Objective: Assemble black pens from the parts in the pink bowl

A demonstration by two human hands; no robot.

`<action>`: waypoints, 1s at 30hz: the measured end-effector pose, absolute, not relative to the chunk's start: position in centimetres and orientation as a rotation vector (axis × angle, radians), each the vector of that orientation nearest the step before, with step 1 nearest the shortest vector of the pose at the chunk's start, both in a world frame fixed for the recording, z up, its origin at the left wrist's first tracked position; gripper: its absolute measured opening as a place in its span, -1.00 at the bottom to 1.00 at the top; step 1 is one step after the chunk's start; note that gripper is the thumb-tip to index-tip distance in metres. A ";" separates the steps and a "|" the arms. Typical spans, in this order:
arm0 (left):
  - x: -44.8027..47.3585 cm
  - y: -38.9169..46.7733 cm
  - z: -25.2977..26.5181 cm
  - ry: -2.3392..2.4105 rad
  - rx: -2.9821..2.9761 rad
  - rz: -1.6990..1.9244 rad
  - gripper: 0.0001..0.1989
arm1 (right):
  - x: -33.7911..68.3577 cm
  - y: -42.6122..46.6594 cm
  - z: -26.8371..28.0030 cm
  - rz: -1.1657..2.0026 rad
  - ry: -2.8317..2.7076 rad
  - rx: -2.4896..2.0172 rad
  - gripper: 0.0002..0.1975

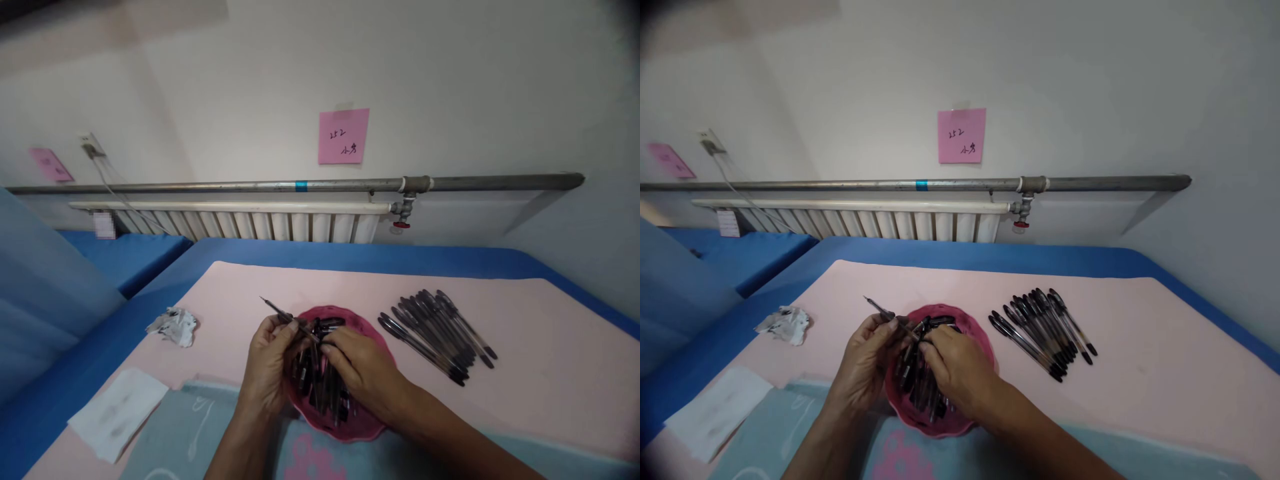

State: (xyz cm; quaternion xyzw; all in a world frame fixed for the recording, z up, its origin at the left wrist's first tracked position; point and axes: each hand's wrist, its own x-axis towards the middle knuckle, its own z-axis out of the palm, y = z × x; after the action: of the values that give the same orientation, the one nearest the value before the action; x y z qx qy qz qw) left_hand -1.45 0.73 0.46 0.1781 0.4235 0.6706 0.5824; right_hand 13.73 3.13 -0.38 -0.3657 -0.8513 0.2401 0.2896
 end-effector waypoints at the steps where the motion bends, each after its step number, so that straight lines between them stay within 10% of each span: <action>1: -1.5 0.7 0.4 0.991 0.415 1.566 -0.70 | 13.7 3.1 -0.4 0.631 -2.274 -0.987 -0.90; 30: -1.7 0.7 0.4 1.041 0.480 1.538 -0.71 | 14.4 3.8 0.4 0.664 -2.231 -1.036 -0.92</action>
State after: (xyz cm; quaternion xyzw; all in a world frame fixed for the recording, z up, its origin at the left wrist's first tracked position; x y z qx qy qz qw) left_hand -1.68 0.71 0.44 0.2048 0.4444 0.6564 0.5742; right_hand 14.37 3.81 0.38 -0.3887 -0.8374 0.2492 0.2926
